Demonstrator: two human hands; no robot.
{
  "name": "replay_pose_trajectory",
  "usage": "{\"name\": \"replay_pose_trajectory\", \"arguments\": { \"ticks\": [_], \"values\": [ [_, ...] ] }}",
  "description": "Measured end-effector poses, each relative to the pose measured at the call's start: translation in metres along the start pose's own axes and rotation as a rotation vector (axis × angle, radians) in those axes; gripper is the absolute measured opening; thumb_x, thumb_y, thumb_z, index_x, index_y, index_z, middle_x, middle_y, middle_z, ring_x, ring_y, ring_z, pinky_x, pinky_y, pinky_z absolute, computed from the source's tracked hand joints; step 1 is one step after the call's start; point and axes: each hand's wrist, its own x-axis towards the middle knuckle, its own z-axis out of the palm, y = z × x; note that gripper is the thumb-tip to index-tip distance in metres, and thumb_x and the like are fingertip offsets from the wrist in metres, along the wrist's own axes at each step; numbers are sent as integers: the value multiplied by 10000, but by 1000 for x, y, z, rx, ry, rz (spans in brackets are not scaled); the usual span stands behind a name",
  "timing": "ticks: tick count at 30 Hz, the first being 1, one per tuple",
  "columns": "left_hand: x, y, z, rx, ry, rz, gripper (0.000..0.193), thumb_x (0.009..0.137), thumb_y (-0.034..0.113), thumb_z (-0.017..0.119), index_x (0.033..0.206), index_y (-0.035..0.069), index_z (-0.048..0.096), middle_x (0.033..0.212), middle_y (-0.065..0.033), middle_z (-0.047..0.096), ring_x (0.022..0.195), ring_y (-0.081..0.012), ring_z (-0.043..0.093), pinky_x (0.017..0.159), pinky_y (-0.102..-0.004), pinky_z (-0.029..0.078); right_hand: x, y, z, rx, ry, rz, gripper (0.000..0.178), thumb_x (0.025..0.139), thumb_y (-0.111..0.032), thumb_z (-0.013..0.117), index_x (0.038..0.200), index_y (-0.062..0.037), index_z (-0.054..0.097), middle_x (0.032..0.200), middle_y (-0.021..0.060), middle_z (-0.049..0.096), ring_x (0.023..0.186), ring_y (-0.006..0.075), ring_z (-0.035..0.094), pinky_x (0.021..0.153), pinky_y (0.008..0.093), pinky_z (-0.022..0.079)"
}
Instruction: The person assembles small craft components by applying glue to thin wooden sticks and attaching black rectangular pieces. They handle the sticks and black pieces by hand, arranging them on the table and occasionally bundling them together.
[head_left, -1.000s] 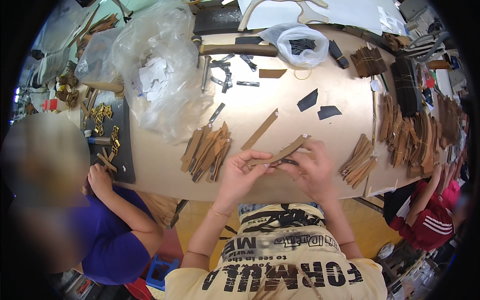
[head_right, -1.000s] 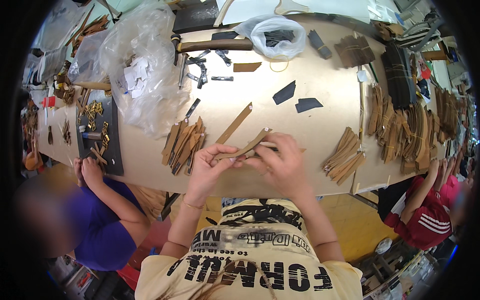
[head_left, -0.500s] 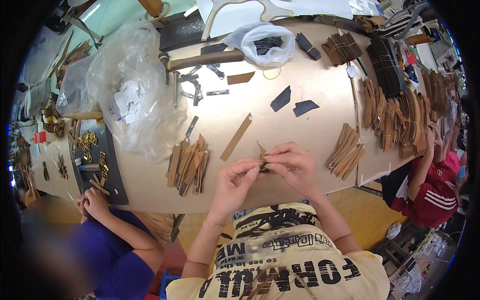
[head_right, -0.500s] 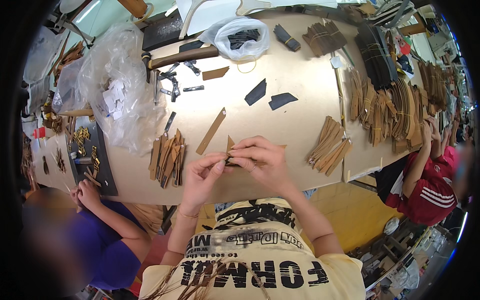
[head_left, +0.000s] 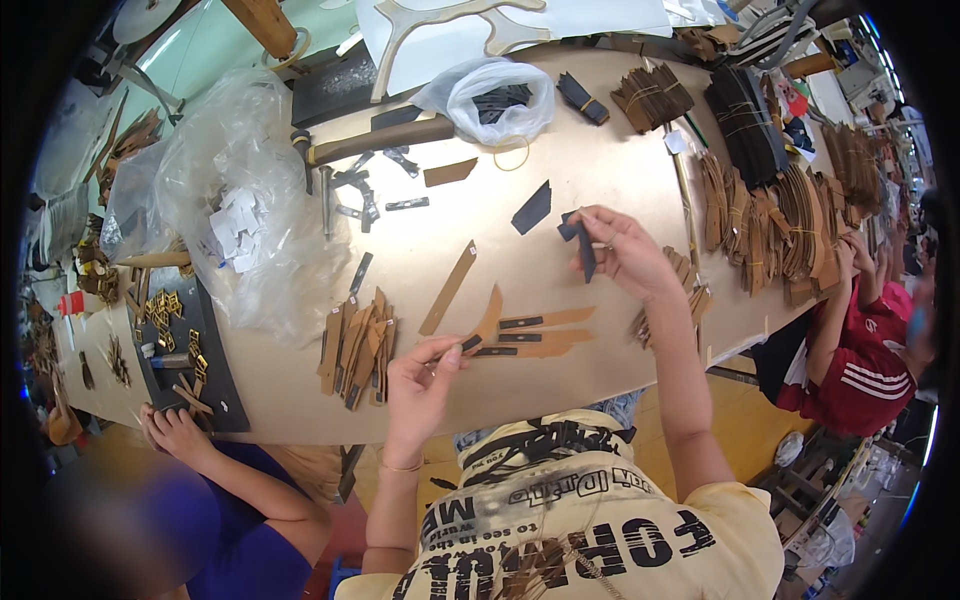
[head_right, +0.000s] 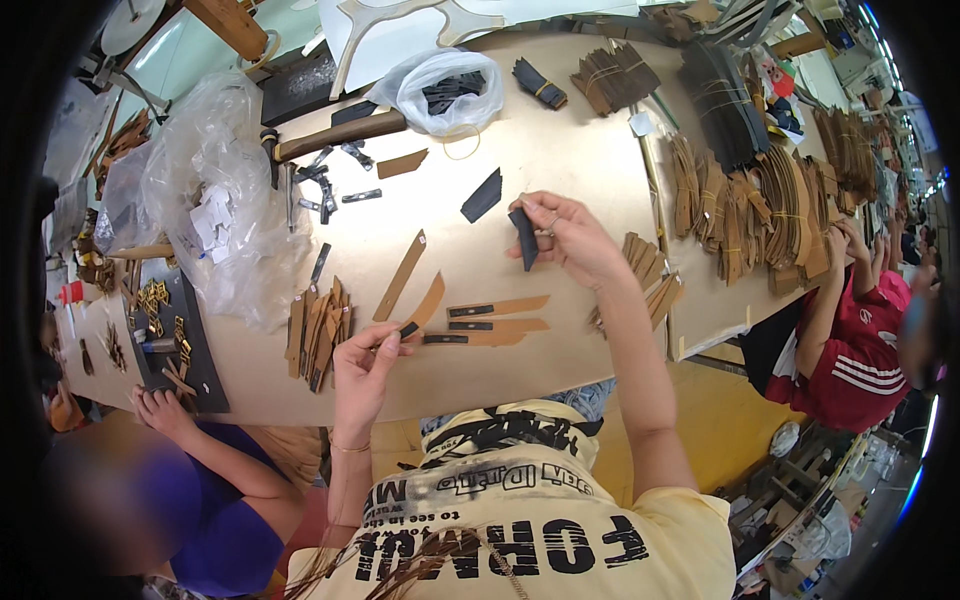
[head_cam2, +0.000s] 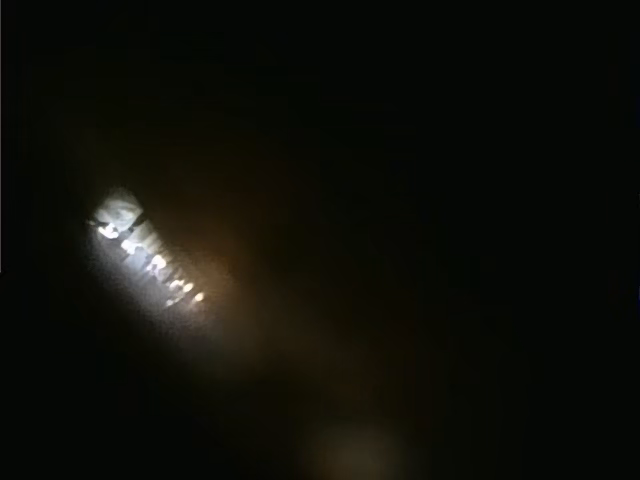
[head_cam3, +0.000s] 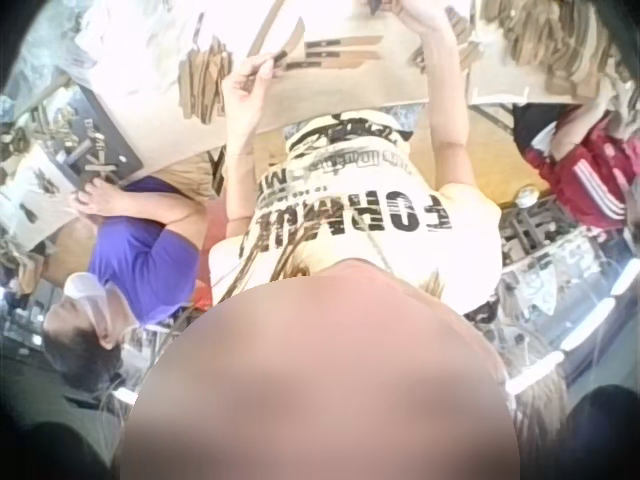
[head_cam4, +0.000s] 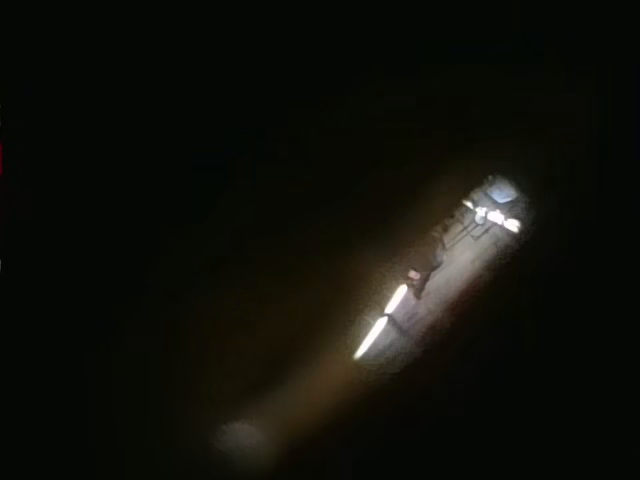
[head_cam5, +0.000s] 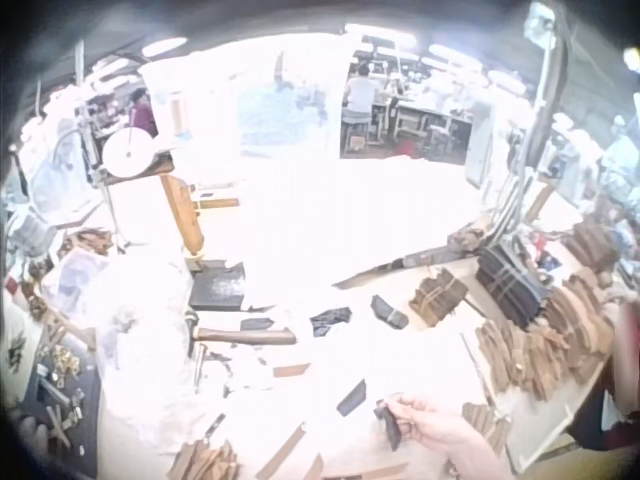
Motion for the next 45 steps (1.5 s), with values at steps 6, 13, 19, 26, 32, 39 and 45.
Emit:
{"name": "replay_pose_trajectory", "arguments": {
  "ticks": [6, 13, 19, 26, 32, 39, 45],
  "values": [
    [2, 2, -3, -17, -12, -42, 212, 986, 86, 613, 1113, -71, 676, 1019, -122, 726, 879, -131, 671, 815, -259, 540, -6, 7, 20, 67, -73, 87, 385, 1031, -182, 521, 1377, -15, 511, 1051, 84, 617, 943, 210, 705, 763, 265, 572],
    [0, 0, -1, 0, -39, -101, 200, 979, 85, 629, 1107, -58, 682, 1040, -80, 681, 945, -114, 638, 855, -254, 532, -14, -22, -5, -664, 181, -207, 377, 890, 65, 653, 1255, -5, 586, 913, 27, 647, 791, 80, 631, 688, 222, 513],
    [-1, 4, 4, 25, -70, -122, 190, 973, 86, 634, 1099, -46, 687, 1041, -66, 683, 954, -106, 642, 867, -252, 524, 17, -36, -12, -1161, 123, -331, 174, 777, -34, 806, 882, -5, 670, 810, 43, 673, 675, 95, 604, 619, 234, 479],
    [1, 2, 20, -55, -267, -143, 191, 973, 95, 634, 1113, -20, 695, 1020, -54, 689, 879, -95, 635, 813, -246, 520, -4, -19, 20, -1220, 156, -689, 177, 847, -179, 750, 958, -43, 729, 1011, 91, 698, 880, 236, 646, 773, 349, 489],
    [28, -3, 51, 362, -84, 47, 225, 923, 114, 687, 1115, -2, 686, 1046, -95, 665, 874, -173, 635, 765, -302, 501, -46, 11, 34, -825, -111, -278, 142, 882, -104, 712, 977, 1, 717, 910, 86, 700, 822, 159, 635, 741, 305, 487],
    [37, -15, 16, 1179, 406, 487, 233, 883, 126, 703, 1085, 14, 674, 1062, -126, 620, 926, -311, 600, 790, -396, 490, -36, 47, 36, -1295, 365, -546, 98, 867, -143, 719, 913, -57, 712, 887, 65, 636, 845, 248, 607, 755, 359, 452],
    [39, -16, 1, 1251, 269, 524, 173, 895, 79, 665, 1057, 21, 669, 994, -122, 629, 866, -316, 608, 756, -400, 489, -41, 60, 34, -1410, 457, -602, 88, 864, -169, 721, 925, -106, 714, 910, 41, 619, 896, 237, 583, 824, 374, 402]
  ]
}}
